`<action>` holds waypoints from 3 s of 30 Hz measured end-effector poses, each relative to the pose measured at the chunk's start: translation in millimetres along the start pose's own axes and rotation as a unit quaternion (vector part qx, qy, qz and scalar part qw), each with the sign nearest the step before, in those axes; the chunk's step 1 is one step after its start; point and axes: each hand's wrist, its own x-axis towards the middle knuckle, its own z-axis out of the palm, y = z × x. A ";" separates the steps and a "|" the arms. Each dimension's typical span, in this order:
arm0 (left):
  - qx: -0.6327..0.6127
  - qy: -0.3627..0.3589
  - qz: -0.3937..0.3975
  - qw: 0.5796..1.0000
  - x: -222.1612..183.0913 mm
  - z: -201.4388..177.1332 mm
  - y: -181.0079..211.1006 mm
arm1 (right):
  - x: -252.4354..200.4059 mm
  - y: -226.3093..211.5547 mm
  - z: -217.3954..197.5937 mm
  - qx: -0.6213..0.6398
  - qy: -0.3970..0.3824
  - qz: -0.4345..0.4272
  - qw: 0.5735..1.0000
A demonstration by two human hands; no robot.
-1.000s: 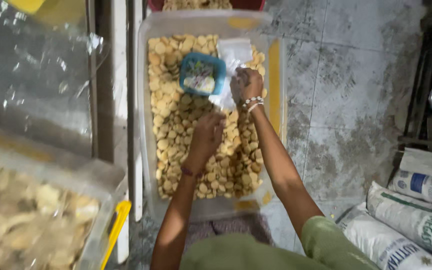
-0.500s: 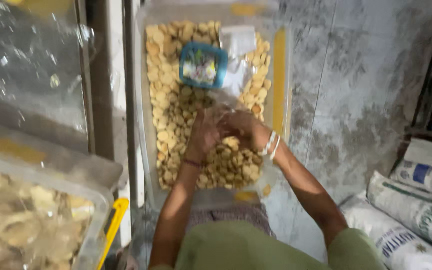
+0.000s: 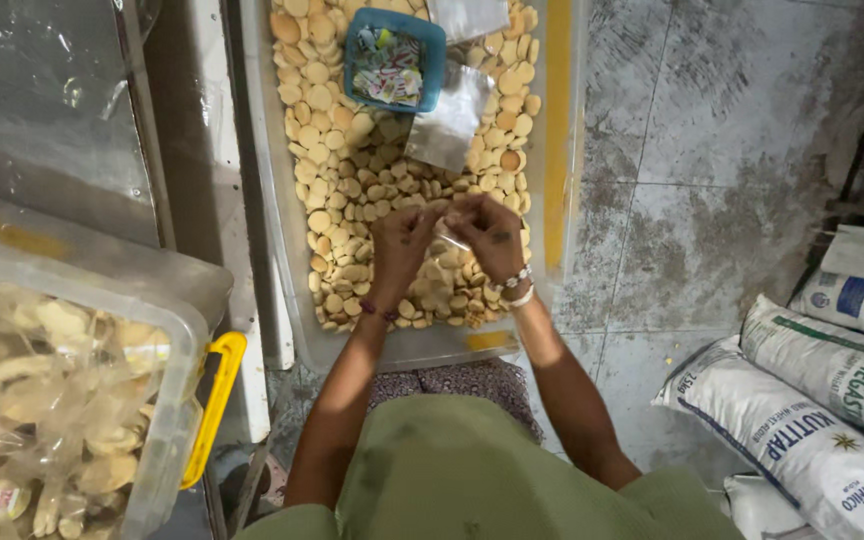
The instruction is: The person picks up small circular crackers from a large plastic container and places them into plastic bags by hand.
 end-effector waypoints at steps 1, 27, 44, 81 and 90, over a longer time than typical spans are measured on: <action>-0.114 0.048 0.103 0.987 -4.2 2.3 -4.0 | -4.6 9.2 2.6 -0.024 0.006 0.013 1.000; 0.005 0.224 0.234 0.946 -68.0 -58.6 -114.9 | 113.3 182.1 104.2 -0.543 -0.002 -0.149 0.826; -0.006 0.167 0.269 0.949 -66.3 -49.5 -100.1 | 1.4 173.8 -47.7 0.482 -0.132 0.198 0.843; 0.022 0.122 0.300 0.946 -61.9 -18.9 -79.8 | -40.0 94.2 -65.8 -0.049 0.042 0.004 0.998; 0.054 0.128 0.318 0.938 -58.7 -17.2 -86.4 | -29.6 91.9 -77.9 0.396 -0.018 0.142 0.907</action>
